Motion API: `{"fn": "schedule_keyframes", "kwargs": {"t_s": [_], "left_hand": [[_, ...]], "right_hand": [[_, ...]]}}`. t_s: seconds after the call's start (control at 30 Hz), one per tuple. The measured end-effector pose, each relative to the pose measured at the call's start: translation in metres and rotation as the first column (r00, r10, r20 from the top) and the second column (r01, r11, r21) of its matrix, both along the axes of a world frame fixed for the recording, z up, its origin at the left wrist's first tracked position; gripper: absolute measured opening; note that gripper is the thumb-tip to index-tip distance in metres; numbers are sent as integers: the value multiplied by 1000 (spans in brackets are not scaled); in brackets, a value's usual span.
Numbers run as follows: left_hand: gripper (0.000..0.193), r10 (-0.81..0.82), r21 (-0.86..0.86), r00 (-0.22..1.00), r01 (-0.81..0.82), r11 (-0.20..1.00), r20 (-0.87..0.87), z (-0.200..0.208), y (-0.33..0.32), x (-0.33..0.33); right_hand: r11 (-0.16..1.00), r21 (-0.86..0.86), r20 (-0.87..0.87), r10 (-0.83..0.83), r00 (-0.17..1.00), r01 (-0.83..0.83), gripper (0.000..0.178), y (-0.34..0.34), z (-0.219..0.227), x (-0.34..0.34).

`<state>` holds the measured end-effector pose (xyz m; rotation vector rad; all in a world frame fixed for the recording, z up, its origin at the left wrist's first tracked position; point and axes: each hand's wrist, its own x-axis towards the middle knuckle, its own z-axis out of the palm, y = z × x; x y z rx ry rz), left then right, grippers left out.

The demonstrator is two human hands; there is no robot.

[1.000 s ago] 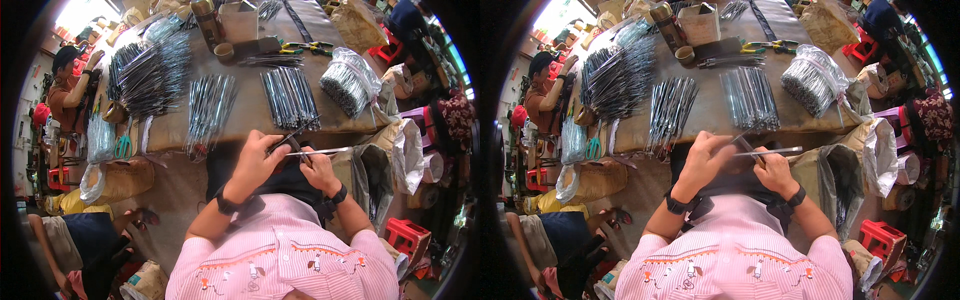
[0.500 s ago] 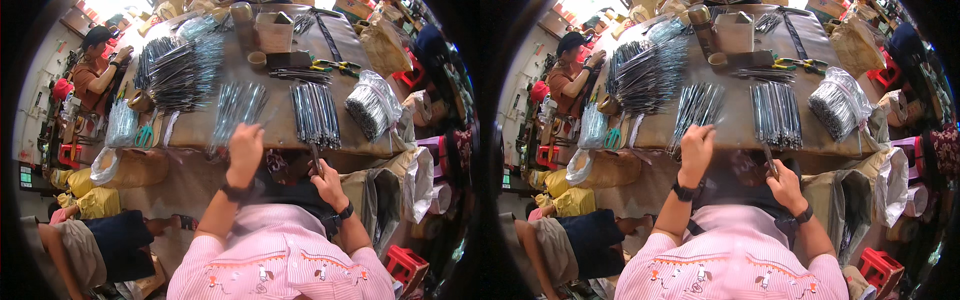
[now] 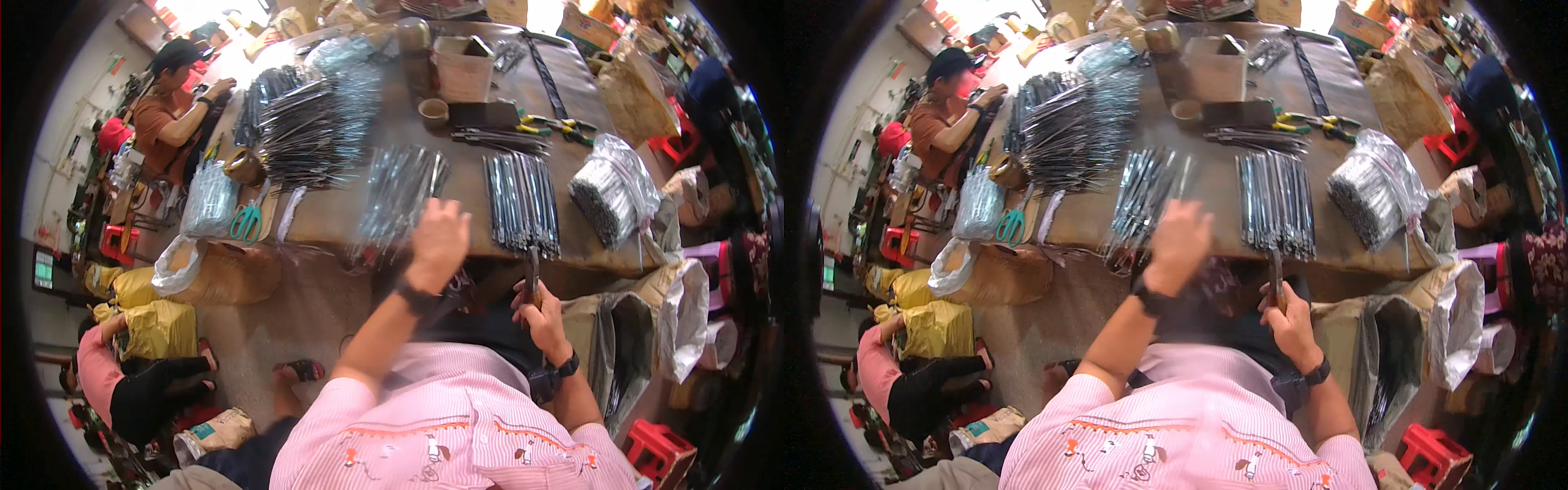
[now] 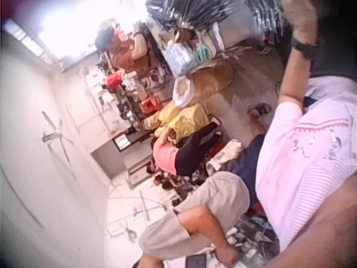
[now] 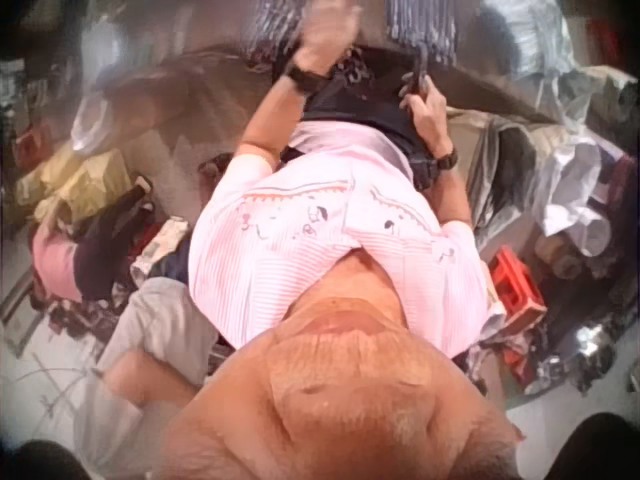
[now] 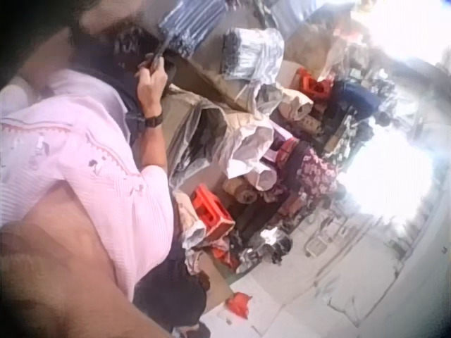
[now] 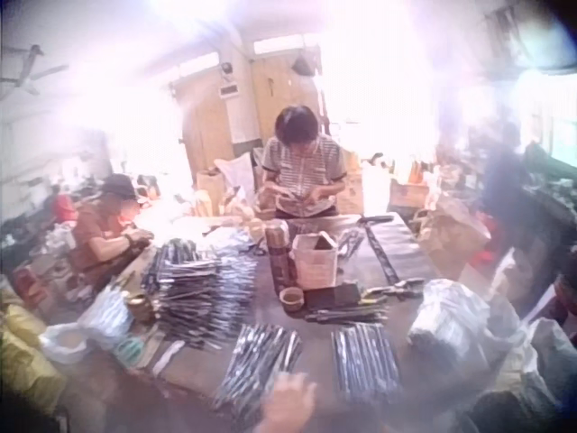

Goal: The person repeatedly picks up metal rods from a pile on the table, uses pliers to cut each rod into shorter pieces, and places the cut pieces back on the table. The process is continuous and repetitive.

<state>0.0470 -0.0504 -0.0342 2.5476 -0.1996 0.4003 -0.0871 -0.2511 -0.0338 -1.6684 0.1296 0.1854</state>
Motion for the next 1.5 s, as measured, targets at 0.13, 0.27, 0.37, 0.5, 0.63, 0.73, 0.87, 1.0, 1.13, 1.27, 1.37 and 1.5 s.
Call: {"fn": "schedule_keyframes", "kwargs": {"t_s": [0.13, 0.27, 0.37, 0.5, 0.63, 0.73, 0.87, 1.0, 1.13, 1.27, 1.37, 1.5], "left_hand": [[26, -50, -29, 977, 45, 999, -208, -22, -46, 15], [28, -26, -51, 955, 12, 999, -297, -44, -62, 32], [25, 3, 15, 961, 2, 1000, -277, -53, -59, 42], [23, -70, 87, 968, 93, 992, -241, -57, -43, 45], [22, -145, -67, 930, 130, 989, -338, -43, -31, 47], [24, -363, -505, 663, -26, 863, -655, -25, -14, 53], [25, -685, -825, 608, 85, 559, -401, -13, 10, 40], [24, -702, -729, 712, 471, 497, -18, -5, 32, 23], [14, -712, -840, 530, -519, 156, -460, 15, 47, 4], [22, -719, -856, 520, -474, 206, -461, 27, 41, -10], [26, -762, -911, 541, -382, 154, -356, 34, 30, -17], [28, -768, -928, 549, -337, 158, -330, 45, 19, -21]], "right_hand": [[998, 37, 27, 40, 999, -41, 31, 17, 5, 5], [991, 134, 1, 21, 1000, -21, 31, 21, 3, 3], [984, 175, -43, -14, 999, 21, 31, 16, 0, -3], [968, 225, -109, -92, 990, 114, 30, 2, -4, -11], [952, 262, -133, -129, 983, 160, 25, -12, -3, -13], [945, 265, -38, -191, 981, 194, 21, -28, 0, -8], [848, 446, 69, -353, 933, 287, 20, -70, 1, 7], [597, 785, 137, -429, 893, 166, 31, -134, -4, 5], [514, 786, 7, -562, 827, 343, 33, -164, -22, 7], [634, 430, -22, -704, 710, 642, 15, -164, -32, 19], [645, -101, 320, -700, 638, 758, 13, -168, -31, 38], [551, -87, 387, -749, 538, 830, 13, -186, -26, 69]]}}
